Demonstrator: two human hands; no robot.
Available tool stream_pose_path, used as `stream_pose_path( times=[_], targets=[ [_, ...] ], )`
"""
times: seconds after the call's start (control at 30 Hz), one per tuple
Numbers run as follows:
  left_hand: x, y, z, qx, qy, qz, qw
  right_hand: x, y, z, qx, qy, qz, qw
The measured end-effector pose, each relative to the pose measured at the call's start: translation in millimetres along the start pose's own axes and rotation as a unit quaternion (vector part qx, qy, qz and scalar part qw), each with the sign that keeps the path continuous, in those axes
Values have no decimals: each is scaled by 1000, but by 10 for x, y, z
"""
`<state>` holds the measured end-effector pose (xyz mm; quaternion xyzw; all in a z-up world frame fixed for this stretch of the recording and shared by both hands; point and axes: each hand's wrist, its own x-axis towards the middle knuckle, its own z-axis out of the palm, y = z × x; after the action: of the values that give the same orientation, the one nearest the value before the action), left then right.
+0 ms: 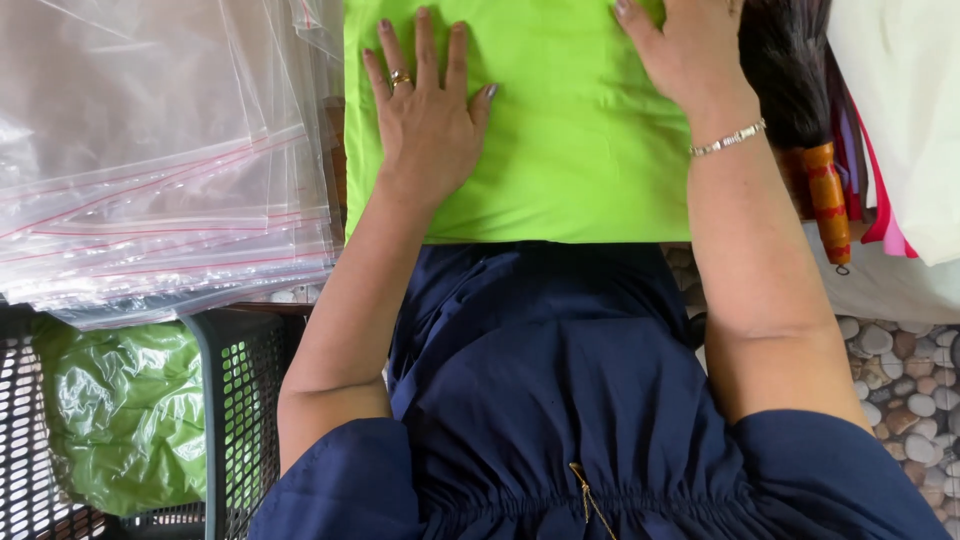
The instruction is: Smoothing a green pillowcase with hands and brushing it with a feather duster on a workshop table.
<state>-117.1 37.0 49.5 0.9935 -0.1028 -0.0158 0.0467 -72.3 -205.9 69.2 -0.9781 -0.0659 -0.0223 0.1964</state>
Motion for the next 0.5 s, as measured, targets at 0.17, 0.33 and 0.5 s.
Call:
stream_pose_path(
  times=[0.17, 0.33, 0.5],
  targets=[
    [-243, 44, 132, 8, 115, 27, 993, -559, -400, -200, -73, -51, -8, 996],
    [-460, 268, 47, 23, 36, 102, 994, -987, -152, 216, -66, -61, -140, 986],
    [-444, 154, 163, 60, 66, 77, 993, -1119, 342, 5, -111, 50, -81, 989]
  ],
)
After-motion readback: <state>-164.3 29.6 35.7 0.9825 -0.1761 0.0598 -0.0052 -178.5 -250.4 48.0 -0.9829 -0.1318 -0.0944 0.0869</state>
